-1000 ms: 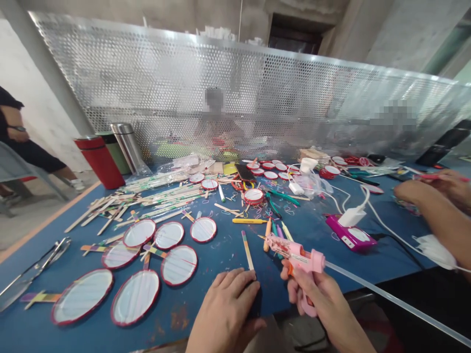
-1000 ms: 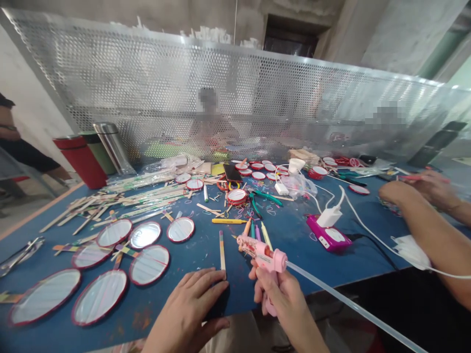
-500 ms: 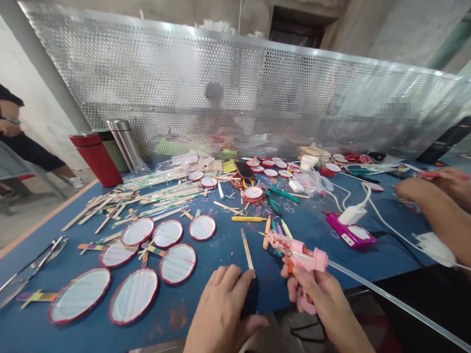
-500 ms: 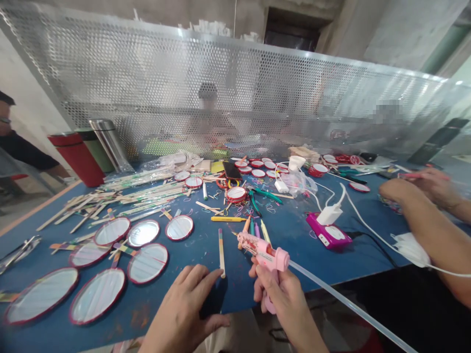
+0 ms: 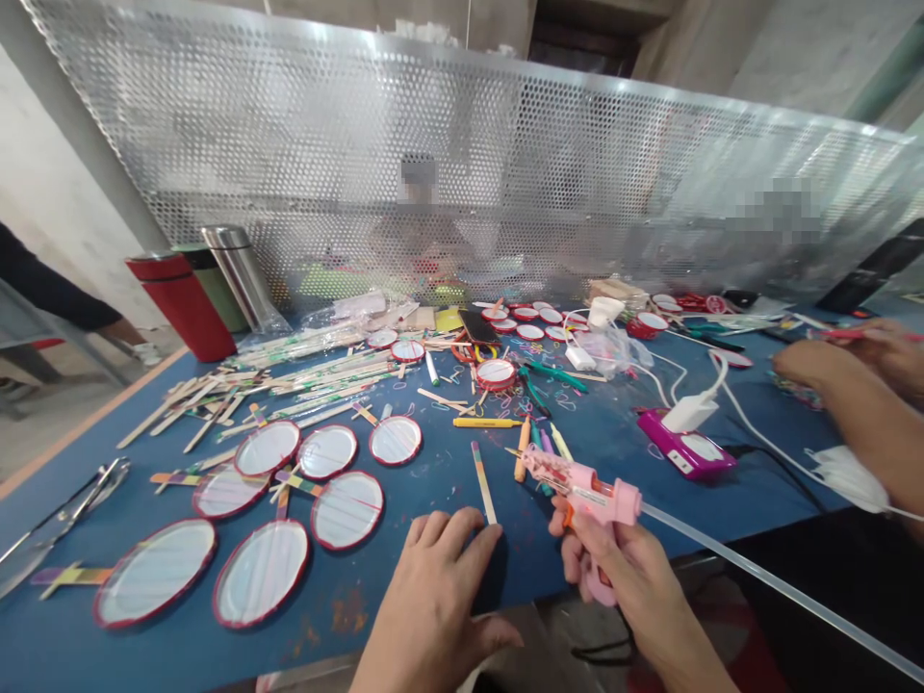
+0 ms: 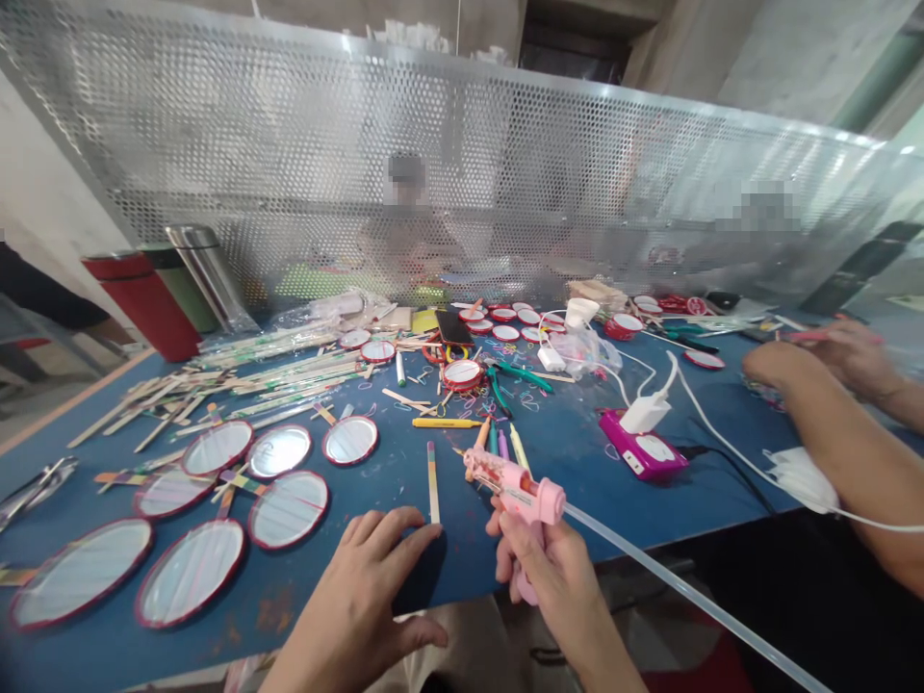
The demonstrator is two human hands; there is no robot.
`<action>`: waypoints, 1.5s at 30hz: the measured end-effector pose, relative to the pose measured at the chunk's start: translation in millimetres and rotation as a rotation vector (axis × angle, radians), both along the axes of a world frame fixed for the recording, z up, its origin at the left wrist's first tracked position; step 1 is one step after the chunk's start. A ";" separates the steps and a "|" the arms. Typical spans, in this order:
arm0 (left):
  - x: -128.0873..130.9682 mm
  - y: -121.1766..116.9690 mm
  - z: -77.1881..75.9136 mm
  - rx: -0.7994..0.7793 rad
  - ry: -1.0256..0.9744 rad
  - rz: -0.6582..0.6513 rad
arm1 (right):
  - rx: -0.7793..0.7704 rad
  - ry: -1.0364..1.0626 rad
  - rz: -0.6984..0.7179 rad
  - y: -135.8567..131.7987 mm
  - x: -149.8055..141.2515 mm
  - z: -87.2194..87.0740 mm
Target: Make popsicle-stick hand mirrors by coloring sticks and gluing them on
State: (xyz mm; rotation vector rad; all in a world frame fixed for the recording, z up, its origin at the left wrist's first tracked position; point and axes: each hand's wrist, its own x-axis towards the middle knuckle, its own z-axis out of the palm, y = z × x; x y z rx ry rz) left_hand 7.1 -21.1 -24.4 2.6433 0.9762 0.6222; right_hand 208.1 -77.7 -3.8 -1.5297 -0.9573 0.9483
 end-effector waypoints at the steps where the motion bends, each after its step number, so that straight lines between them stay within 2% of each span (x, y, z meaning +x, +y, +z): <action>1: -0.1 -0.1 0.2 -0.005 0.015 0.006 | 0.001 -0.004 -0.002 0.0 -0.1 0.2; 12: 1.3 -1.7 2.3 -0.010 0.026 0.009 | 0.002 0.012 -0.029 0.8 -3.0 2.3; 19: 1.9 -2.9 4.4 -0.029 0.019 0.001 | -0.023 0.025 0.041 2.1 3.9 -2.5; 27: -0.6 -5.1 8.2 -0.077 -0.037 0.001 | -0.024 0.034 -0.001 0.2 0.0 -2.1; 32: -1.8 -7.1 8.6 -0.049 -0.015 -0.031 | -0.036 0.012 0.022 1.2 1.5 -1.0; 45: -1.3 -7.1 9.8 -0.030 0.027 -0.016 | -0.009 0.017 0.002 1.2 -0.6 -1.5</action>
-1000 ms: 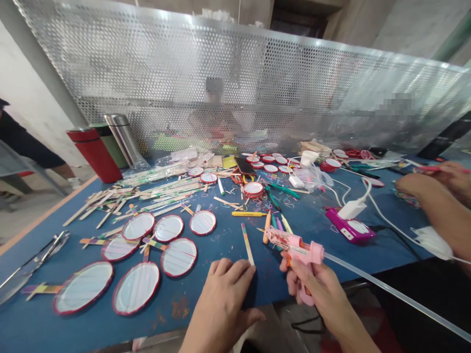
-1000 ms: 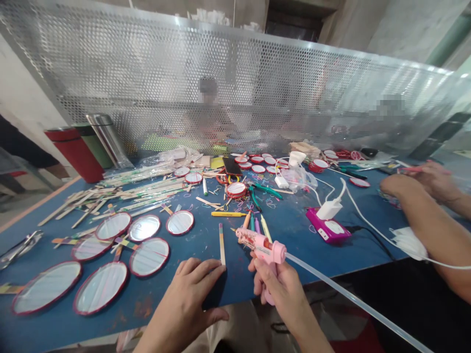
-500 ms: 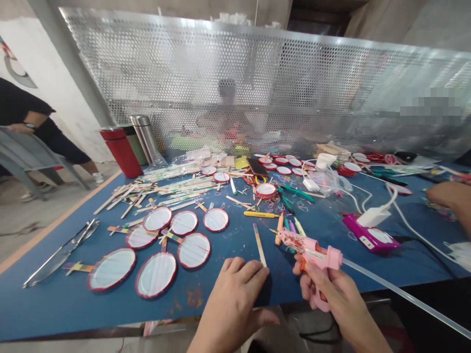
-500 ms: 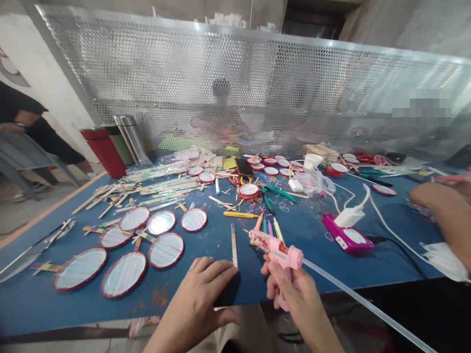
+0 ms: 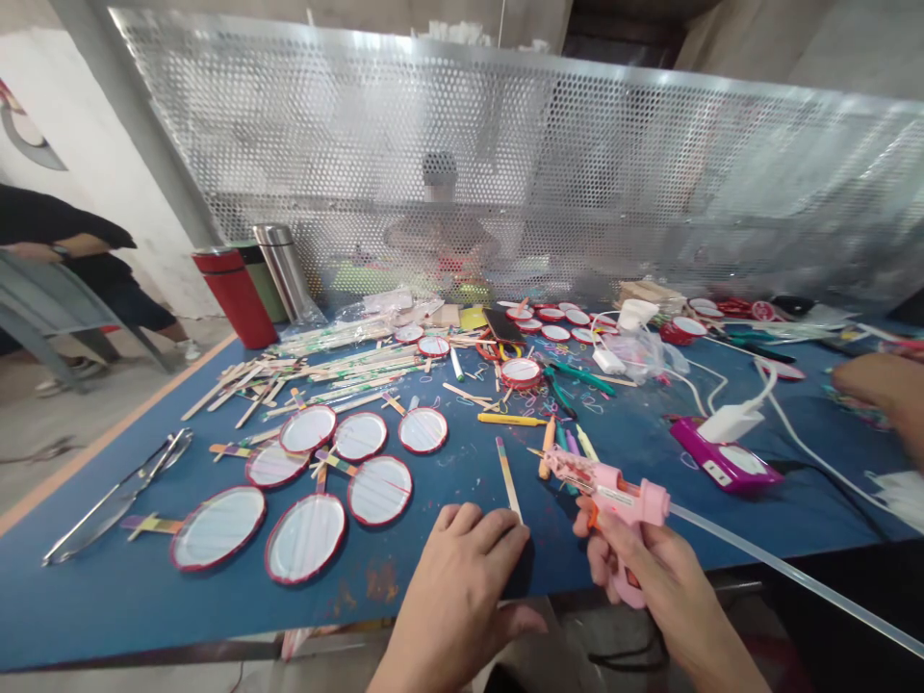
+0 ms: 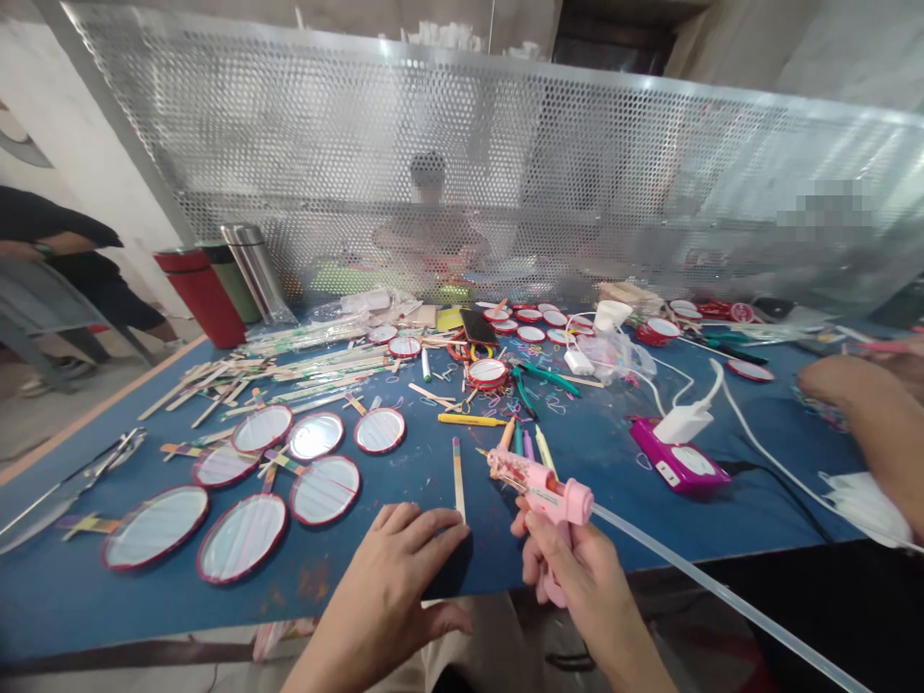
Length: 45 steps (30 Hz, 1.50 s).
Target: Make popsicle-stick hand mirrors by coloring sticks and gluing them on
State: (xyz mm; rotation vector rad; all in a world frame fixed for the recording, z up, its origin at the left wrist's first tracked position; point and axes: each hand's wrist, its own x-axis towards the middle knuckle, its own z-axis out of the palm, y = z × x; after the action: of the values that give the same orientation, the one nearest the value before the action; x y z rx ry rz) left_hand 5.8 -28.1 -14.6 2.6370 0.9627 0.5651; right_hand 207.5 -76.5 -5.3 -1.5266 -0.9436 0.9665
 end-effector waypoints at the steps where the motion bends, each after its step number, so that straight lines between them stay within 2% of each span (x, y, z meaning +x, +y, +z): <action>1: 0.0 0.2 -0.6 0.003 -0.007 0.002 | 0.002 0.007 -0.001 -0.1 -0.4 0.3; 5: 1.3 1.8 -3.1 0.014 -0.041 0.027 | -0.020 0.037 0.008 0.1 4.9 4.2; 8: 2.5 3.3 -5.5 0.037 -0.056 0.032 | -0.042 0.056 0.007 3.0 24.0 8.8; 13: 2.4 5.1 -8.6 0.052 -0.067 0.012 | 0.038 0.076 -0.218 17.9 67.4 15.0; 16: 2.3 4.0 -6.3 0.038 -0.052 0.022 | 0.081 0.156 -0.285 30.0 79.8 16.2; 27: 1.7 2.3 0.2 0.005 -0.053 0.025 | 0.023 0.237 -0.413 48.5 90.3 4.2; 32: 1.6 2.2 -0.7 0.015 -0.053 0.033 | 0.073 0.257 -0.379 52.6 89.8 3.0; 39: 1.5 5.8 -8.2 0.080 -0.059 0.012 | 0.178 0.240 -0.316 39.0 86.6 13.1; 45: 3.3 6.2 -11.8 0.126 -0.094 0.038 | 0.199 0.302 -0.388 25.2 78.9 21.0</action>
State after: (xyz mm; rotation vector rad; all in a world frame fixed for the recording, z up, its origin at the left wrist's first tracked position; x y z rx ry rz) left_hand 9.1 -22.0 -26.4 2.6785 0.9812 0.7758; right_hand 286.4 -51.3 15.7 -1.2876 -0.4880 0.7682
